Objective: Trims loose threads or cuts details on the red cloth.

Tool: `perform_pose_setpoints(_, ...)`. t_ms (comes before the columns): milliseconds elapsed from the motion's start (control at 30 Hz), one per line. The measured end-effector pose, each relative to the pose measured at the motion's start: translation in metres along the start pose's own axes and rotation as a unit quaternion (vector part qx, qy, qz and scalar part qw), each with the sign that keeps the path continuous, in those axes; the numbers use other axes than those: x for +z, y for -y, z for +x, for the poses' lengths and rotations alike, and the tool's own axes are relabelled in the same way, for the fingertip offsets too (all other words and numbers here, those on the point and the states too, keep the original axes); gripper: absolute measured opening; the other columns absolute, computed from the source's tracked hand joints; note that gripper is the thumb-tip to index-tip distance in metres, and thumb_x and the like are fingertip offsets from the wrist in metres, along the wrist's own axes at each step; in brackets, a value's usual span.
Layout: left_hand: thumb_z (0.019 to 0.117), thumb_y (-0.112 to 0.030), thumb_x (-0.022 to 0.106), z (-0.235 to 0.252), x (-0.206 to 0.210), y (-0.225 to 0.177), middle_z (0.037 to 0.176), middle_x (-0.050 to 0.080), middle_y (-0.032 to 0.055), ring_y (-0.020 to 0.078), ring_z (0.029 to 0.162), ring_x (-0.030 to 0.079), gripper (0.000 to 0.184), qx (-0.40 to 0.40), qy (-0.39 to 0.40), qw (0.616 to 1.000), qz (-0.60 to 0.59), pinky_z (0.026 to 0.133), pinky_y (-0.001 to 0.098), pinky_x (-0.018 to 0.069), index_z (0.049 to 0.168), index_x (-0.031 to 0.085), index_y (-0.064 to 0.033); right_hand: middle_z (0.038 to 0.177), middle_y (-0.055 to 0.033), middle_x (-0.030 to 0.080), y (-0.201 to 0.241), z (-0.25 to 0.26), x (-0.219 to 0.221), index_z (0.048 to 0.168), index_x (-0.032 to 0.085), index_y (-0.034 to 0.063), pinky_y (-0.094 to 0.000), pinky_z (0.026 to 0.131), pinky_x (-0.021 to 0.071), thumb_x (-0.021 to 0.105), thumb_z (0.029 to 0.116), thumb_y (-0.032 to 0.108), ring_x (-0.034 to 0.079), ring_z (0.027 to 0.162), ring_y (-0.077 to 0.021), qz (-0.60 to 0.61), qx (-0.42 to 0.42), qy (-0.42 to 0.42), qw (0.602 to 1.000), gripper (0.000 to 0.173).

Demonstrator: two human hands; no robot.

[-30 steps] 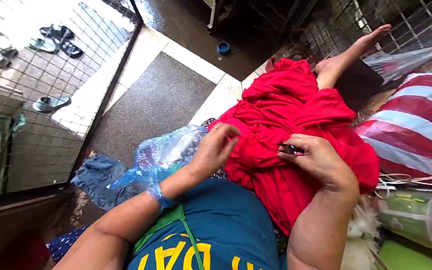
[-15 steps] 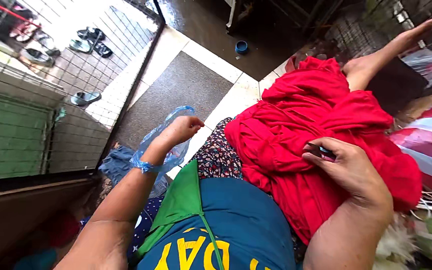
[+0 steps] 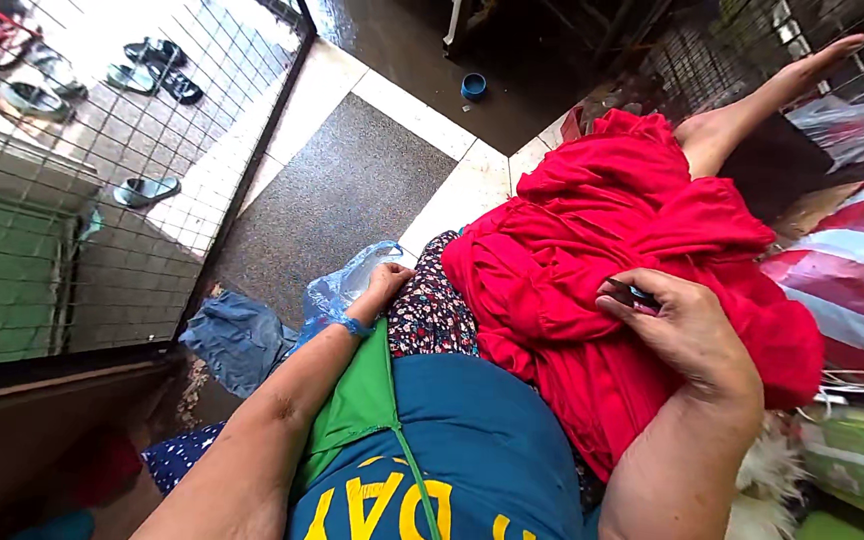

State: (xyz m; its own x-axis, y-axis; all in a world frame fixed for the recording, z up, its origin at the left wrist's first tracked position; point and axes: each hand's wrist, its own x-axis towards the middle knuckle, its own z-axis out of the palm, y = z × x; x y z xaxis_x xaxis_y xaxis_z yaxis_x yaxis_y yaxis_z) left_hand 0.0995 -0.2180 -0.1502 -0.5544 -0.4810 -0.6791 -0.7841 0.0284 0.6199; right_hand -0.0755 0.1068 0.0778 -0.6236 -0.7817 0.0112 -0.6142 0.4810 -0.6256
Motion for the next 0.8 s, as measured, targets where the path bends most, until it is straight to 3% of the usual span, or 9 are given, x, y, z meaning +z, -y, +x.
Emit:
perform_pose_setpoints(133, 0.0992, -0.021, 0.069, -0.003, -0.002, -0.001, 0.108, 0.070, 0.0275, 0.0383, 0.103, 0.067, 0.033, 0.009, -0.050, 0.998, -0.033, 0.098, 0.0567, 0.0491, 0.111, 0.069, 0.0092, 0.087, -0.0046, 0.069, 0.000, -0.002, -0.003, 0.094, 0.073, 0.0041, -0.0304, 0.073, 0.0508, 0.075, 0.0873, 0.012, 0.062, 0.078, -0.0089, 0.025, 0.000, -0.013, 1.000, 0.011)
perform_pose_setpoints(267, 0.0995, -0.016, 0.067, -0.023, -0.009, -0.021, 0.099, 0.071, 0.0222, 0.0267, 0.087, 0.069, 0.030, 0.078, -0.093, 0.990, -0.072, 0.089, 0.0468, 0.0556, 0.110, 0.068, 0.0115, 0.084, -0.0013, 0.066, -0.002, -0.007, -0.007, 0.095, 0.071, 0.0037, -0.0166, 0.068, 0.0450, 0.073, 0.0892, 0.010, 0.056, 0.073, -0.0008, 0.058, -0.023, -0.036, 0.997, 0.009)
perform_pose_setpoints(367, 0.0958, -0.014, 0.072, -0.048, -0.006, -0.053, 0.086, 0.069, 0.0111, 0.0109, 0.072, 0.063, 0.023, 0.182, -0.101, 0.975, -0.072, 0.077, 0.0333, 0.0555, 0.099, 0.068, 0.0079, 0.084, -0.0031, 0.066, 0.000, -0.011, -0.009, 0.095, 0.071, 0.0011, -0.0149, 0.068, 0.0455, 0.073, 0.0889, 0.006, 0.056, 0.073, -0.0010, 0.081, -0.016, -0.065, 0.994, 0.008)
perform_pose_setpoints(433, 0.0916, -0.012, 0.074, -0.074, 0.001, -0.076, 0.084, 0.069, 0.0052, 0.0037, 0.071, 0.062, 0.017, 0.295, -0.072, 0.950, -0.066, 0.073, 0.0256, 0.0546, 0.095, 0.069, 0.0043, 0.086, -0.0035, 0.066, 0.001, -0.014, -0.009, 0.096, 0.071, 0.0012, -0.0149, 0.069, 0.0464, 0.074, 0.0880, 0.007, 0.057, 0.074, -0.0017, 0.080, -0.018, -0.067, 0.994, 0.010)
perform_pose_setpoints(500, 0.0879, -0.011, 0.076, -0.100, 0.011, -0.096, 0.094, 0.070, 0.0062, 0.0045, 0.081, 0.065, 0.015, 0.405, -0.006, 0.912, -0.055, 0.076, 0.0238, 0.0560, 0.090, 0.069, 0.0030, 0.092, -0.0056, 0.068, -0.002, -0.016, -0.009, 0.100, 0.073, 0.0019, -0.0212, 0.072, 0.0505, 0.078, 0.0839, 0.015, 0.061, 0.081, -0.0071, 0.057, -0.039, -0.042, 0.997, 0.022)
perform_pose_setpoints(567, 0.0840, -0.015, 0.079, -0.119, 0.018, -0.110, 0.110, 0.068, 0.0128, 0.0128, 0.098, 0.066, 0.020, 0.507, 0.066, 0.859, -0.005, 0.086, 0.0298, 0.0567, 0.081, 0.069, 0.0026, 0.096, -0.0063, 0.067, -0.004, -0.018, -0.009, 0.106, 0.075, 0.0037, -0.0308, 0.076, 0.0537, 0.082, 0.0772, 0.022, 0.063, 0.086, -0.0134, 0.031, -0.049, -0.004, 0.998, 0.035)
perform_pose_setpoints(633, 0.0820, -0.022, 0.080, -0.130, 0.025, -0.116, 0.125, 0.066, 0.0168, 0.0243, 0.119, 0.061, 0.021, 0.596, 0.101, 0.794, 0.070, 0.101, 0.0416, 0.0508, 0.075, 0.073, -0.0036, 0.092, -0.0089, 0.064, -0.001, -0.018, -0.008, 0.102, 0.075, 0.0028, -0.0400, 0.071, 0.0524, 0.081, 0.0768, 0.011, 0.062, 0.082, -0.0203, 0.006, -0.044, 0.007, 0.999, 0.027)
perform_pose_setpoints(700, 0.0828, -0.024, 0.079, -0.131, 0.033, -0.116, 0.139, 0.060, 0.0203, 0.0349, 0.136, 0.051, 0.018, 0.652, 0.111, 0.738, 0.134, 0.112, 0.0514, 0.0428, 0.074, 0.074, -0.0087, 0.084, -0.0116, 0.061, 0.006, -0.017, -0.008, 0.088, 0.072, 0.0001, -0.0427, 0.066, 0.0502, 0.076, 0.0775, -0.001, 0.061, 0.075, -0.0241, -0.026, -0.043, -0.017, 0.999, 0.012)
perform_pose_setpoints(800, 0.0849, -0.019, 0.078, -0.127, 0.043, -0.116, 0.145, 0.055, 0.0238, 0.0402, 0.143, 0.044, 0.016, 0.669, 0.092, 0.720, 0.160, 0.115, 0.0554, 0.0388, 0.075, 0.073, -0.0070, 0.087, -0.0110, 0.062, 0.011, -0.014, -0.014, 0.086, 0.070, -0.0009, -0.0333, 0.069, 0.0501, 0.073, 0.0816, 0.000, 0.060, 0.078, -0.0191, -0.017, -0.075, -0.059, 0.995, 0.006)
